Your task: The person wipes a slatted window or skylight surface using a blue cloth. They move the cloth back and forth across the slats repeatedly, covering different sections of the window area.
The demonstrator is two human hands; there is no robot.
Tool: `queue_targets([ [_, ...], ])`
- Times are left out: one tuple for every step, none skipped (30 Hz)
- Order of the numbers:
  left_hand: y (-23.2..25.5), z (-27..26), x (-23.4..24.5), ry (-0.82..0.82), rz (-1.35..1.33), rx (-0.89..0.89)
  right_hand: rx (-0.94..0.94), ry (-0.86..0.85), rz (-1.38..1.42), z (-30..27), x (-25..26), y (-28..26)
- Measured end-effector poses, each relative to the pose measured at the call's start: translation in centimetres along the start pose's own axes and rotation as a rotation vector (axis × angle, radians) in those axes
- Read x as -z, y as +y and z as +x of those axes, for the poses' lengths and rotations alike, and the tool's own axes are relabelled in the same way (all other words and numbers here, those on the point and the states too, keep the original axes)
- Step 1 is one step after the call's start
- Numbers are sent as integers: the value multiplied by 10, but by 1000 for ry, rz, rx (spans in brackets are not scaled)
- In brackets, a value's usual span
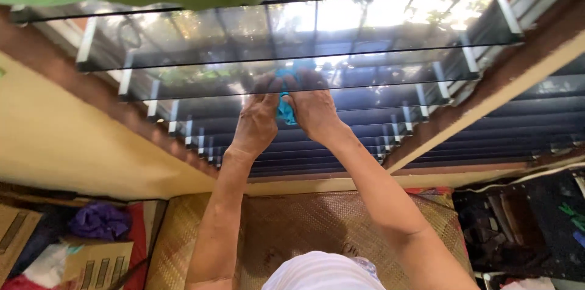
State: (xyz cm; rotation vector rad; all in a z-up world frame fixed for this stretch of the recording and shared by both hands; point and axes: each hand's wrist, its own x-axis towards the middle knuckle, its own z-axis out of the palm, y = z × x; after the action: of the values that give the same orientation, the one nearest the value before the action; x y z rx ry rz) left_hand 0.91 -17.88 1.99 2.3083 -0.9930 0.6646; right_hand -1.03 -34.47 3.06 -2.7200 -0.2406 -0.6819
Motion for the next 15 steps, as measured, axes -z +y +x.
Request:
queue_targets([
  [6, 6, -5, -3, -6, -8, -9, 3, -4, -4, 2, 10],
  [12, 12, -11, -11, 2, -24, -21, -3, -12, -8, 5, 19],
  [18, 18, -16, -17, 8, -41, -34, -10, -21, -12, 7, 29],
  [26, 24, -22, -19, 1, -48, -42, -8, -27, -13, 9, 35],
  [35, 31, -28, -41, 12, -68, -92, 7, -52, -16, 11, 41],
  [44, 37, -34, -63, 23, -88, -141, 22, -77, -18, 14, 47],
  [33, 32, -65, -65, 16, -97, -150, 25, -83, -24, 7, 66],
  [21, 27, -95, -110, 4, -101, -142, 33, -112, -31, 0, 85],
  [10, 22, -125, -155, -5, -103, -132, 39, -139, -37, -7, 103],
  [7, 23, -144, -156, -10, -110, -138, 42, -144, -45, -9, 116],
  [5, 22, -162, -190, -39, -126, -90, 29, -167, -53, -10, 130],
  [3, 22, -181, -224, -68, -143, -42, 16, -191, -61, -12, 143],
  [12, 26, -183, -224, -69, -145, -44, 17, -193, -64, 0, 141],
  [20, 30, -185, -231, -78, -154, -93, 16, -193, -68, 11, 140],
  [28, 34, -187, -239, -86, -161, -141, 14, -192, -72, 22, 138],
])
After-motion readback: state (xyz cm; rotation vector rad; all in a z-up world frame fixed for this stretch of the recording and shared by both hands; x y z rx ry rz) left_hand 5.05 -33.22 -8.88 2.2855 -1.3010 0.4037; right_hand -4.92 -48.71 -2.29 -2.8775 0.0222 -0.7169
